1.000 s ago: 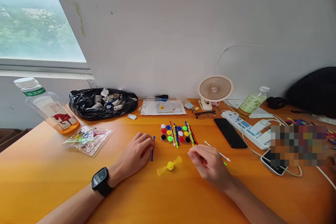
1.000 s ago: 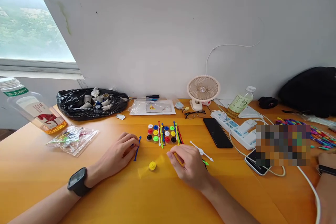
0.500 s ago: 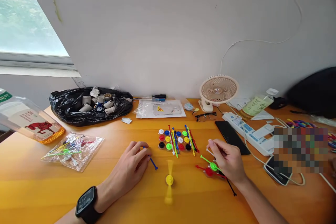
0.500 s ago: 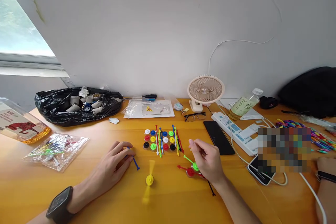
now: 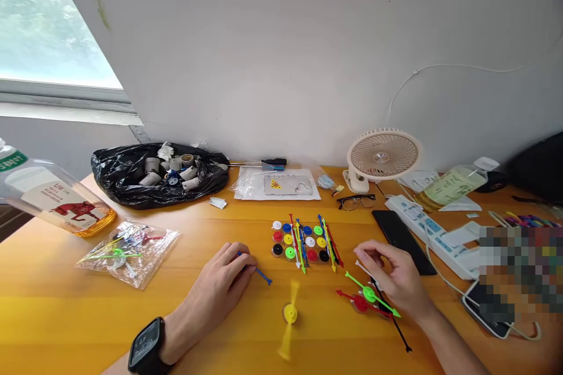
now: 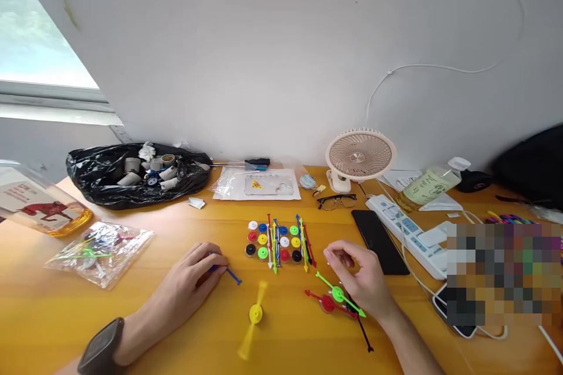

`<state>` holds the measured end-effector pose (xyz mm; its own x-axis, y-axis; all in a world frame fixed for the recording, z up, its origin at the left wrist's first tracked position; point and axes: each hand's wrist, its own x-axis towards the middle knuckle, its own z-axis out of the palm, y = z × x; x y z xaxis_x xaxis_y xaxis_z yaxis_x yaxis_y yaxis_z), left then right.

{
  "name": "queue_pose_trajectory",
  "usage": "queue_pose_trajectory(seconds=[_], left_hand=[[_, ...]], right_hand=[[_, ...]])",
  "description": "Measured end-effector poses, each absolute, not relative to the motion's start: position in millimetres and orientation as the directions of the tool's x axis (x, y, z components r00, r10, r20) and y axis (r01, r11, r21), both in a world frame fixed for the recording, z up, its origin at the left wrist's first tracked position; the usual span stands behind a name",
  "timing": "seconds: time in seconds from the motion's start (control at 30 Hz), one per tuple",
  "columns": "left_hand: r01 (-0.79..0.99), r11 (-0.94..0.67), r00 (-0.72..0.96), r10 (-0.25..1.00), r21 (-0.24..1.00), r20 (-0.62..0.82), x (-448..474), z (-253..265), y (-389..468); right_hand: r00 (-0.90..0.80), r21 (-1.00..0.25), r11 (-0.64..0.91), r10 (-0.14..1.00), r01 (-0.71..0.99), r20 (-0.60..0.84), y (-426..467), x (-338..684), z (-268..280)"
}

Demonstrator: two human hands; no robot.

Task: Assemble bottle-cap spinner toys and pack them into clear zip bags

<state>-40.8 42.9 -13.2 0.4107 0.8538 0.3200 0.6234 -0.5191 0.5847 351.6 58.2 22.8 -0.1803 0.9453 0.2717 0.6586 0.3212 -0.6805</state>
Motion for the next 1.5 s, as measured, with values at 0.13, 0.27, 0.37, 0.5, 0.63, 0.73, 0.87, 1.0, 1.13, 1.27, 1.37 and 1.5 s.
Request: queue_pose_trajectory(seconds=[0.13, 0.27, 0.37, 0.5, 0.63, 0.73, 0.87, 1.0, 1.13, 1.27, 1.37, 1.5], left_hand=[[0.607, -0.512, 0.407, 0.857, 0.608, 0.315, -41.1, -13.4, 42.8], [0.588, -0.51, 0.406, 0.857, 0.628, 0.316, -41.7, -12.4, 43.4], [0.591, -0.508, 0.4, 0.859, 0.627, 0.319, -42.2, -12.1, 43.8], [0.616, -0.525, 0.397, 0.851, 0.587, 0.345, -41.8, -12.6, 43.9], [0.635, -0.536, 0.393, 0.844, 0.556, 0.366, -41.2, -14.0, 43.4], [0.639, -0.55, 0.382, 0.834, 0.537, 0.399, -41.2, -15.5, 43.7], [0.662, -0.542, 0.368, 0.837, 0.518, 0.406, -42.3, -14.3, 44.6], [0.655, -0.518, 0.341, 0.853, 0.551, 0.396, -43.7, -10.5, 45.5], [0.648, -0.521, 0.342, 0.851, 0.556, 0.399, -44.0, -8.3, 46.2], [0.646, -0.544, 0.36, 0.836, 0.535, 0.414, -43.5, -9.1, 46.7], [0.629, -0.567, 0.37, 0.82, 0.532, 0.436, -43.5, -10.0, 47.1], [0.627, -0.561, 0.366, 0.824, 0.541, 0.432, -43.8, -8.9, 47.3]], right_hand=[[-0.326, -0.522, 0.468, 0.88, 0.713, 0.344, 57.3, 349.6, 37.9], [-0.396, -0.396, 0.452, 0.892, 0.799, 0.218, 34.5, 348.2, 45.3], [-0.398, -0.305, 0.417, 0.909, 0.856, 0.124, 2.1, 347.2, 33.2], [-0.372, -0.231, 0.389, 0.921, 0.892, 0.116, -29.0, 345.7, 7.0], [-0.329, -0.246, 0.376, 0.92, 0.893, 0.213, -19.7, 348.4, -9.1], [-0.286, -0.233, 0.362, 0.908, 0.902, 0.306, 3.3, 349.7, -16.3], [-0.218, -0.192, 0.318, 0.885, 0.928, 0.412, 32.4, 347.7, -25.4], [-0.169, -0.15, 0.257, 0.884, 0.955, 0.435, 45.9, 344.1, -28.0], [-0.166, -0.086, 0.23, 0.874, 0.969, 0.457, 45.3, 338.9, -23.0], [-0.2, -0.043, 0.249, 0.857, 0.967, 0.476, 53.2, 333.7, -19.0], [-0.2, -0.062, 0.264, 0.845, 0.962, 0.495, 68.6, 331.1, -19.1], [-0.141, -0.055, 0.197, 0.845, 0.979, 0.516, 82.9, 326.6, -19.2]])
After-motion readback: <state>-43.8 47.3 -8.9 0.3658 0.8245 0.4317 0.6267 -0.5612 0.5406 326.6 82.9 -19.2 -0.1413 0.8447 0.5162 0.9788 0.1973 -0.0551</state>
